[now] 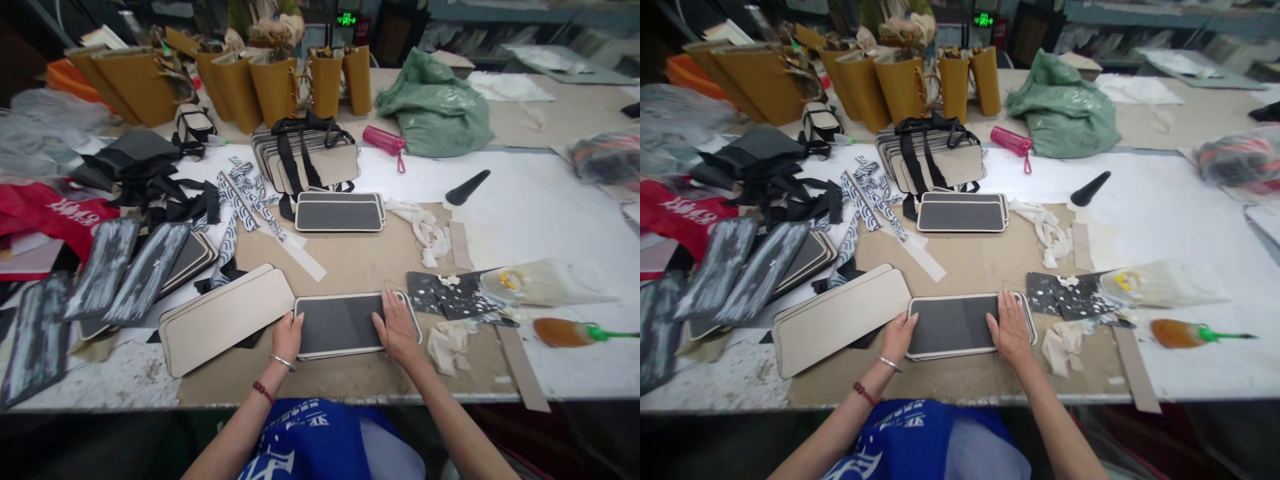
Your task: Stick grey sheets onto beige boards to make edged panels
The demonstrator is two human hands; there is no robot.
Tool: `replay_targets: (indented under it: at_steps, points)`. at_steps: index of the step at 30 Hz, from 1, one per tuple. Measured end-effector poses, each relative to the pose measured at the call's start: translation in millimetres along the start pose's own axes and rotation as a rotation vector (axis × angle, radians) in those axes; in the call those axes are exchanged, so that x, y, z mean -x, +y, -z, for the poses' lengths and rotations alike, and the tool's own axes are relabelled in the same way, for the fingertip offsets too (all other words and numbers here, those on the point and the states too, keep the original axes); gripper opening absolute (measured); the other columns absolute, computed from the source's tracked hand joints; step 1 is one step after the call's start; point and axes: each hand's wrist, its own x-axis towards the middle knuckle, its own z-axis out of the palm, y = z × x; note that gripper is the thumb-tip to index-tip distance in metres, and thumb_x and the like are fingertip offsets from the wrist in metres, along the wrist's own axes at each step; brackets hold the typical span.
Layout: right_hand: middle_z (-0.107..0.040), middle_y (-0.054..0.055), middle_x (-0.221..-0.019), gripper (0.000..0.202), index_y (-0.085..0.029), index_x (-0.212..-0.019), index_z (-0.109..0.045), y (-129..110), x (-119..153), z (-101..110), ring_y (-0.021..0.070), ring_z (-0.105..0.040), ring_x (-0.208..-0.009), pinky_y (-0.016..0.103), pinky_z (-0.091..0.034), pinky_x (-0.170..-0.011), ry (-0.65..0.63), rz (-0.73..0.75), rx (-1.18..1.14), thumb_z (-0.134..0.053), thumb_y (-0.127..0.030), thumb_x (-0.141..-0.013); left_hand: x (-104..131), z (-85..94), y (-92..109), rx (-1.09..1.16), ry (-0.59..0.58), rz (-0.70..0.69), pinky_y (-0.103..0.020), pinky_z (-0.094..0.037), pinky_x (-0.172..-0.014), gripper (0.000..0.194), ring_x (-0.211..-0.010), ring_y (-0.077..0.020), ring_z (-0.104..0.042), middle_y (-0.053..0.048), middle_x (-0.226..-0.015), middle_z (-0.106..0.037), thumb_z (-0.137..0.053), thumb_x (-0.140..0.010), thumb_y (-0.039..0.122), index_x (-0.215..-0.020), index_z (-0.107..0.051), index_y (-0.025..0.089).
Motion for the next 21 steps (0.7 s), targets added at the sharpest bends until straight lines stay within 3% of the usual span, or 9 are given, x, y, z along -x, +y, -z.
replay_targets:
  at_steps: [5, 8, 11, 15, 18, 21]
  points:
    - [-0.061, 0.015, -0.103, 0.042, -0.012, -0.111, -0.054, 36, 16, 26, 0.0231, -0.054, -0.098, 0.039, -0.043, -0.086, 0.13, -0.29, -0.106, -0.029, -0.037, -0.088, -1, 1.9, -4, 0.064, -0.069, 0.038, -0.029, -0.042, -0.059, 0.035, -0.063, -0.0197, -0.054, -0.001, -0.058, -0.057, -0.049, -0.065, 0.051, -0.065, -0.057, 0.017]
    - [-0.063, 0.012, -0.086, 0.038, -0.014, -0.095, -0.062, 48, 34, 33, 0.0231, -0.055, -0.085, 0.038, -0.044, -0.08, 0.06, -0.334, -0.059, -0.031, -0.034, -0.087, -1, 3.2, -4, 0.08, -0.081, 0.049, -0.029, -0.043, -0.06, 0.036, -0.064, -0.0202, -0.055, -0.001, -0.057, -0.058, -0.052, -0.064, 0.052, -0.067, -0.059, 0.016]
    - [-0.063, 0.012, -0.083, 0.036, -0.014, -0.091, -0.064, 46, 47, 31, 0.0229, -0.054, -0.083, 0.036, -0.043, -0.077, -0.002, -0.285, -0.015, -0.032, -0.03, -0.087, 1, 4.3, -1, 0.092, -0.087, 0.059, -0.03, -0.044, -0.061, 0.039, -0.066, -0.0213, -0.056, -0.001, -0.056, -0.058, -0.053, -0.063, 0.054, -0.068, -0.059, 0.016]
    - [-0.061, 0.011, -0.083, 0.033, -0.016, -0.092, -0.064, 35, 49, 28, 0.0223, -0.052, -0.081, 0.036, -0.042, -0.077, 0.018, -0.289, 0.005, -0.033, -0.028, -0.086, 4, 5.4, 5, 0.049, -0.069, 0.077, -0.03, -0.043, -0.061, 0.041, -0.067, -0.0224, -0.056, -0.002, -0.059, -0.06, -0.052, -0.061, 0.056, -0.068, -0.059, 0.017]
    - [-0.06, 0.011, -0.082, 0.032, -0.017, -0.088, -0.062, 29, 45, 31, 0.0229, -0.052, -0.083, 0.038, -0.041, -0.078, 0.067, -0.36, -0.081, -0.034, -0.032, -0.085, 5, 5.8, 6, -0.012, -0.046, 0.056, -0.03, -0.042, -0.06, 0.039, -0.063, -0.0216, -0.055, -0.001, -0.056, -0.057, -0.051, -0.061, 0.056, -0.062, -0.056, 0.018]
    - [-0.06, 0.01, -0.08, 0.034, -0.017, -0.083, -0.058, 24, 39, 39, 0.0226, -0.054, -0.078, 0.038, -0.043, -0.074, 0.124, -0.533, -0.284, -0.041, -0.045, -0.081, 4, 6.0, 3, 0.004, -0.053, 0.058, -0.031, -0.043, -0.061, 0.039, -0.065, -0.0215, -0.055, -0.001, -0.057, -0.057, -0.052, -0.061, 0.056, -0.063, -0.056, 0.017]
